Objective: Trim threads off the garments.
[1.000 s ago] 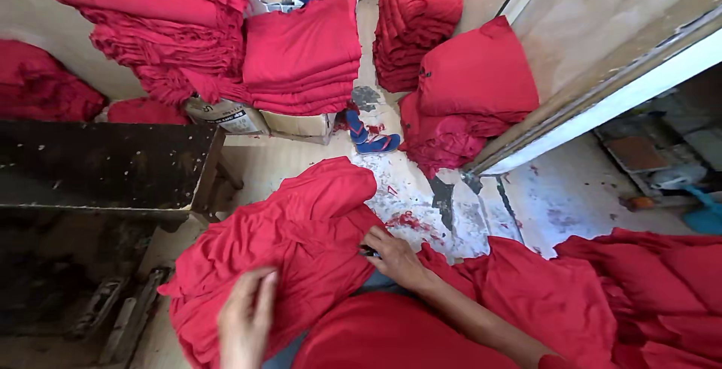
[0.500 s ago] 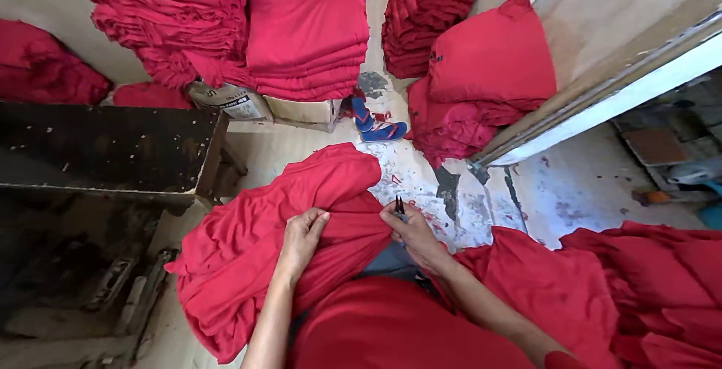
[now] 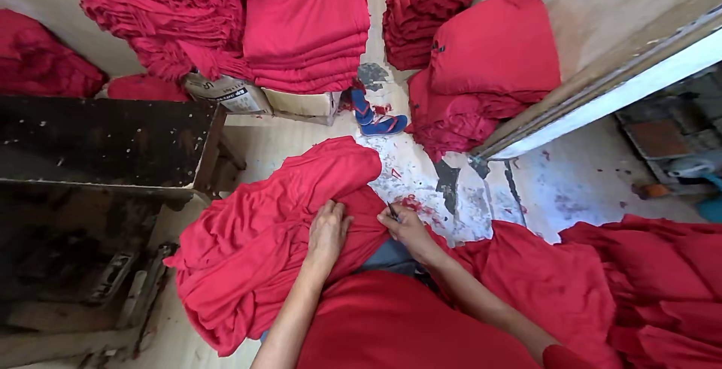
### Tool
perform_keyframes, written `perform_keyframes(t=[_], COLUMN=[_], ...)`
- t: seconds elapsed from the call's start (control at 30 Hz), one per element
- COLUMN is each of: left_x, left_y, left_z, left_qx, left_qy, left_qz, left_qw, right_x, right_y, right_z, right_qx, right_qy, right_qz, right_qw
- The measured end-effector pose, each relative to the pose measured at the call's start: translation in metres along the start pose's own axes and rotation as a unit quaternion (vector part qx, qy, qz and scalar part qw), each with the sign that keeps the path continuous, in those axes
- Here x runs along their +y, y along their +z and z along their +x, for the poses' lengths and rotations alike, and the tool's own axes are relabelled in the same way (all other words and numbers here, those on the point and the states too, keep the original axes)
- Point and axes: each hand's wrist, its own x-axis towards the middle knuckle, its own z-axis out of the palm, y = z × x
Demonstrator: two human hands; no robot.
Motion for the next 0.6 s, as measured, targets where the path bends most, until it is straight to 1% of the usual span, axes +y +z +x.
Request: perform_keyframes(t=[0.07, 0.13, 0.17, 0.23, 0.3, 0.37, 0.4, 0.47, 0.5, 0.53, 0.6], left_x=[-0.004, -0.005, -0.005, -0.004, -0.003, 0.000, -0.001, 0.000, -0.001, -0.004, -0.012], left_y=[-0.004, -0.014, -0.018, -0.020, -0.017, -0.013, -0.012, -0.011, -0.011, -0.012, -0.018], left_z=[0.002, -0.001, -0.004, -0.010, -0.014, -0.015, -0.015, -0.011, -0.010, -0.010, -0.009], left_qx=[0.011, 0.032, 0.048, 0.082, 0.102, 0.081, 0.058, 0.010, 0.003, 0.005, 0.002], left_qy=[-0.049, -0.092, -0.102, -0.111, -0.110, -0.106, -0.106, -0.115, -0.116, -0.114, -0.126], left_qz=[-0.055, -0.121, -0.141, -0.138, -0.101, -0.068, -0.054, -0.027, -0.026, -0.043, -0.129], left_qw=[0.997, 0.988, 0.984, 0.981, 0.984, 0.989, 0.991, 0.993, 0.993, 0.993, 0.984], right_x=[-0.002, -0.015, -0.025, -0.040, -0.049, -0.052, -0.051, -0.040, -0.030, -0.022, -0.020], right_y=[-0.003, -0.003, -0.002, 0.003, 0.010, 0.022, 0.028, 0.039, 0.043, 0.044, 0.040], right_z=[0.000, -0.002, -0.004, -0.006, -0.004, 0.002, 0.007, 0.019, 0.025, 0.030, 0.035], right_qx=[0.001, 0.012, 0.023, 0.051, 0.061, 0.044, 0.021, -0.030, -0.050, -0.062, -0.070], right_qy=[-0.014, -0.013, -0.019, -0.074, -0.139, -0.178, -0.177, -0.147, -0.128, -0.112, -0.090], right_qz=[-0.113, -0.215, -0.252, -0.282, -0.252, -0.200, -0.178, -0.150, -0.139, -0.117, -0.042], right_qw=[0.993, 0.976, 0.967, 0.955, 0.956, 0.962, 0.968, 0.977, 0.981, 0.985, 0.993])
